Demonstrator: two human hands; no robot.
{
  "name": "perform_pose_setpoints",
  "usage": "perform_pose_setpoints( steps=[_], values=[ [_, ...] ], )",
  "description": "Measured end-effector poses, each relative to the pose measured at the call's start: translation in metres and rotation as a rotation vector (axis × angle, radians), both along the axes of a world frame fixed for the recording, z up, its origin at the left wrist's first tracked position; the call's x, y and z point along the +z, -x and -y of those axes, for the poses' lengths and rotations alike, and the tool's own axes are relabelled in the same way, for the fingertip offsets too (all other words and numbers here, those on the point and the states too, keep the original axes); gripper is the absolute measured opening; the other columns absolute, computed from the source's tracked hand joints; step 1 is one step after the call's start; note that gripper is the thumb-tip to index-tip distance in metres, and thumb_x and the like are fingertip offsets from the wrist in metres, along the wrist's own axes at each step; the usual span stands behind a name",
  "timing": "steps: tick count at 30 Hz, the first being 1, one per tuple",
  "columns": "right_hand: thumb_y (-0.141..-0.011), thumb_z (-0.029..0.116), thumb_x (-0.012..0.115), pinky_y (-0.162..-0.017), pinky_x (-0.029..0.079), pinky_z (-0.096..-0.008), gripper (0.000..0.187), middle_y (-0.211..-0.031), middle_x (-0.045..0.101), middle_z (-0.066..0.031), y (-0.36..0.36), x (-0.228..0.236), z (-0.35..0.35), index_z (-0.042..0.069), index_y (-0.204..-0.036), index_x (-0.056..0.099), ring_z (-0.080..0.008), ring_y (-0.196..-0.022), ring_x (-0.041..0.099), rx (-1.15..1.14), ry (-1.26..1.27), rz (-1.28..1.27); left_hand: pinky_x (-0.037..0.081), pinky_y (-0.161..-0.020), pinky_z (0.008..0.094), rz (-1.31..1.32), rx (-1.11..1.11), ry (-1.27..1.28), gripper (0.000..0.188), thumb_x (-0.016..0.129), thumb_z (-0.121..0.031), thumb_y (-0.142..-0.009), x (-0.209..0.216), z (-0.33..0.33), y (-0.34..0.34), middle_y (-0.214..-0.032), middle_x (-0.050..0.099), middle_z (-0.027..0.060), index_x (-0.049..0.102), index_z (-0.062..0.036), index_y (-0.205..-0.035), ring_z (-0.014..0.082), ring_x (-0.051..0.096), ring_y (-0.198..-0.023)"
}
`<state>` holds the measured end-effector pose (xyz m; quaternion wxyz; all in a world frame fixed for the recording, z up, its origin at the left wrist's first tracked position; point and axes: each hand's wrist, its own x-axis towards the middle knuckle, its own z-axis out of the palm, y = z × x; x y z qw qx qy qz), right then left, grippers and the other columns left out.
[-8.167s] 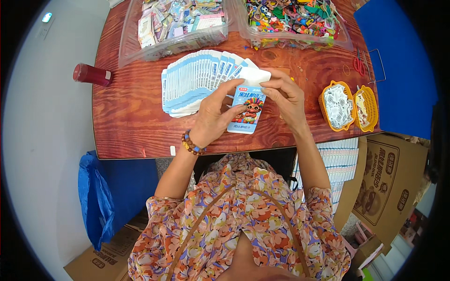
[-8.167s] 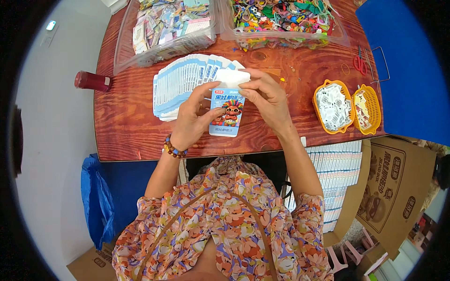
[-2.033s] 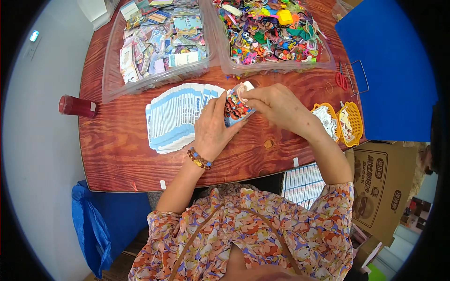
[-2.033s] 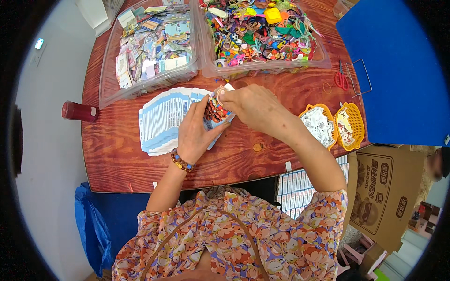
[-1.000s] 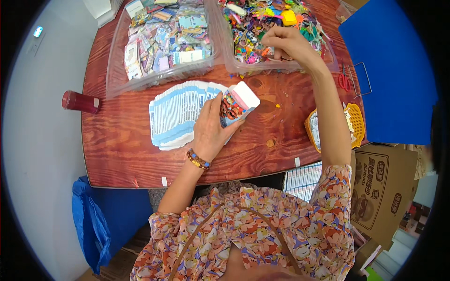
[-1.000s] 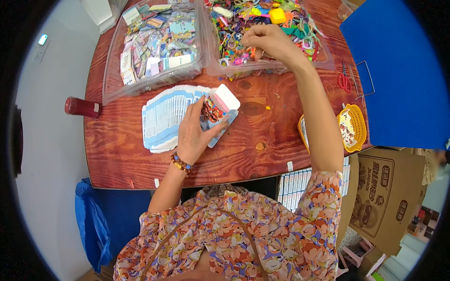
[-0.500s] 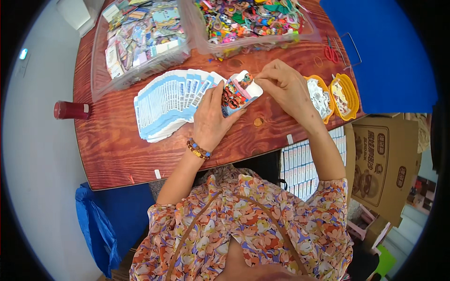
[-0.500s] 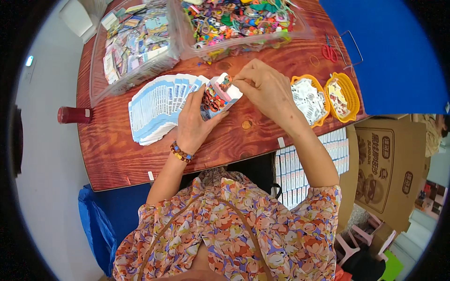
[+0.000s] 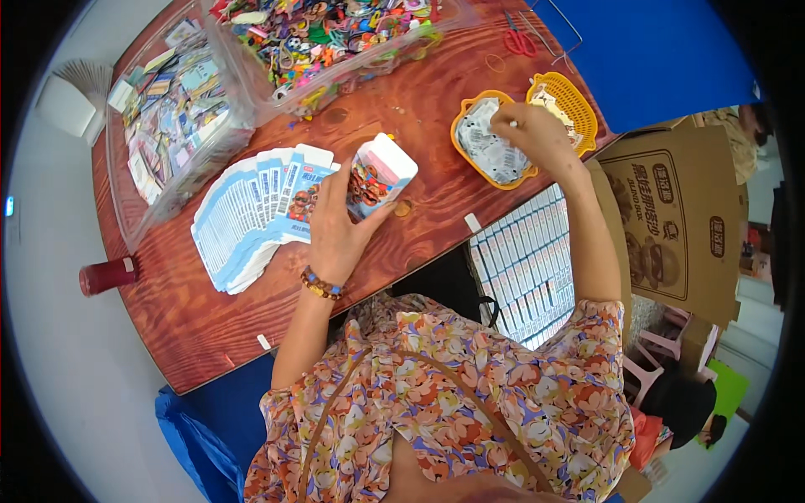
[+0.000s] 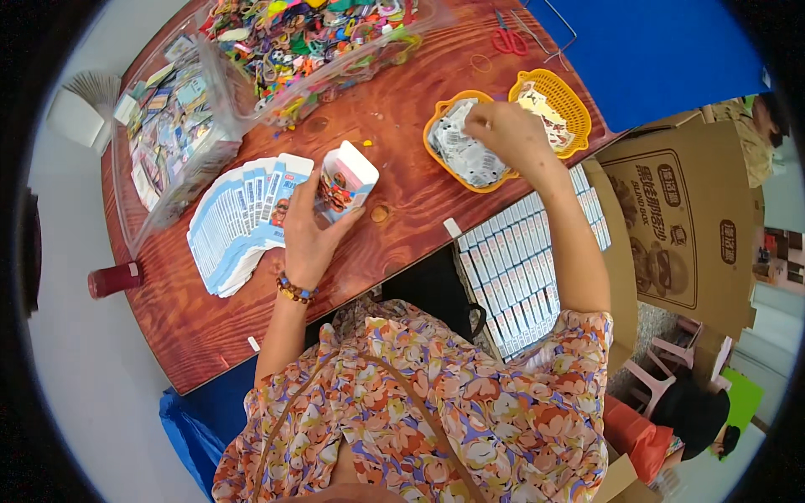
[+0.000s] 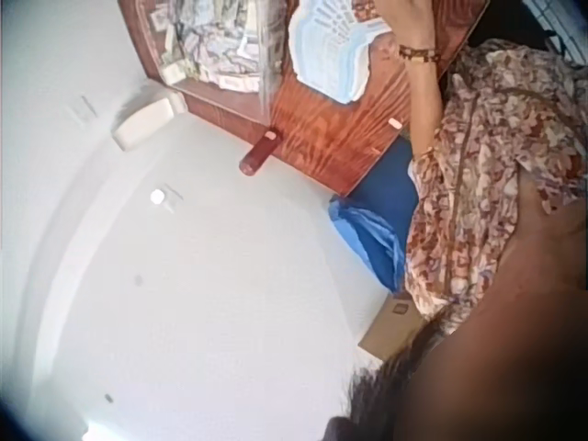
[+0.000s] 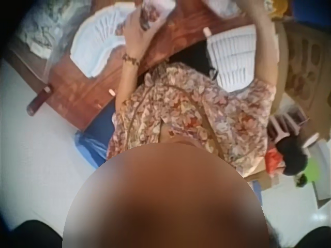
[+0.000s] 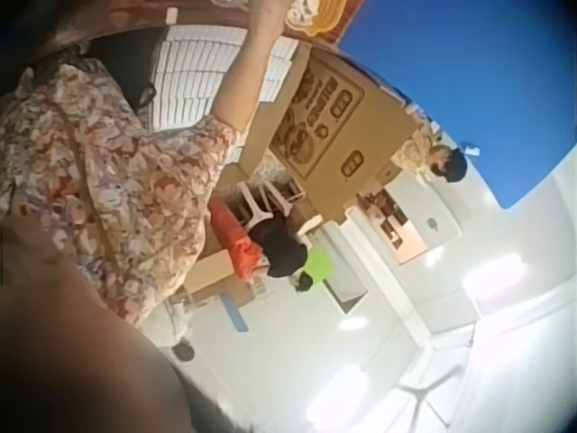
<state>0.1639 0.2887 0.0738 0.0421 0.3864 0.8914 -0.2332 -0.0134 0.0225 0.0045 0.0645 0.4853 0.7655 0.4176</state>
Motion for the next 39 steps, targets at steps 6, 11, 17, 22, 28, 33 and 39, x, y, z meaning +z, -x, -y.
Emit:
perform_pose_setpoints(
  steps=[6,11,17,22,28,33,39],
  values=[
    [-0.087,0.023,0.067,-0.077,0.052,-0.0432,0.02,-0.095,0.07,-0.0119,-0.016,-0.044,0.002,0.006,-0.097,0.07,-0.031,-0.089,0.068,0.109,-0.337,-0.109,0.053,-0.081,0.044,0.047,-0.081,0.04,0.08,0.086,-0.029,-0.074,0.009,-0.014,-0.017,-0.112,0.059,0.0195,0.048,-0.0016,-0.139,0.0366,0.063,-0.099],
    [-0.09,0.017,0.064,-0.072,0.052,-0.0395,0.018,-0.092,0.068,-0.0133,-0.025,-0.048,-0.007,0.001,-0.096,0.068,-0.029,-0.083,0.067,0.129,-0.234,-0.235,0.054,-0.08,0.0434,-0.027,-0.088,0.042,0.081,0.085,-0.029,-0.075,0.008,-0.015,-0.019,-0.11,0.058,0.019,0.047,-0.001,-0.14,0.0358,0.063,-0.097],
    [-0.094,0.017,0.065,-0.059,0.045,-0.0241,0.017,-0.077,0.064,-0.0014,-0.045,-0.044,-0.018,0.0,-0.092,0.069,-0.008,-0.065,0.059,-0.216,0.372,-0.584,0.051,-0.088,0.042,0.063,-0.14,0.094,0.08,0.087,-0.026,-0.073,0.02,-0.026,-0.026,-0.115,0.06,0.0182,0.049,0.0001,-0.138,0.0339,0.061,-0.105],
    [-0.095,0.018,0.065,-0.052,0.039,-0.0179,0.016,-0.074,0.063,0.0027,-0.056,-0.035,-0.018,0.005,-0.087,0.068,-0.0031,-0.057,0.053,-0.28,0.586,-0.7,0.055,-0.086,0.0429,-0.107,-0.148,0.155,0.083,0.084,-0.032,-0.074,0.016,-0.035,-0.028,-0.125,0.057,0.0202,0.046,-0.0017,-0.141,0.0359,0.062,-0.108],
    [-0.097,0.017,0.061,-0.053,0.041,-0.0195,0.02,-0.069,0.061,0.0019,-0.061,-0.024,-0.009,0.004,-0.082,0.067,-0.0039,-0.058,0.054,-0.222,0.657,-0.439,0.057,-0.081,0.0423,-0.168,-0.145,0.172,0.084,0.083,-0.038,-0.075,0.012,-0.036,-0.031,-0.129,0.057,0.0192,0.047,-0.0023,-0.141,0.0348,0.063,-0.108],
    [-0.1,0.019,0.058,-0.054,0.04,-0.0263,0.025,-0.065,0.053,0.0016,-0.061,-0.034,-0.007,0.002,-0.081,0.059,-0.0069,-0.06,0.047,-0.17,0.205,-0.371,0.058,-0.079,0.0421,-0.182,-0.152,0.183,0.084,0.083,-0.04,-0.075,0.013,-0.033,-0.032,-0.129,0.057,0.019,0.047,-0.0026,-0.14,0.0347,0.064,-0.107],
    [-0.1,0.022,0.06,-0.053,0.035,-0.0227,0.027,-0.064,0.046,0.005,-0.059,-0.036,-0.004,0.006,-0.079,0.058,-0.0043,-0.059,0.041,-0.176,0.419,-0.498,0.058,-0.077,0.0421,-0.202,-0.16,0.136,0.083,0.083,-0.04,-0.074,0.01,-0.033,-0.031,-0.128,0.057,0.0196,0.048,-0.0024,-0.139,0.035,0.065,-0.104]
  ],
)
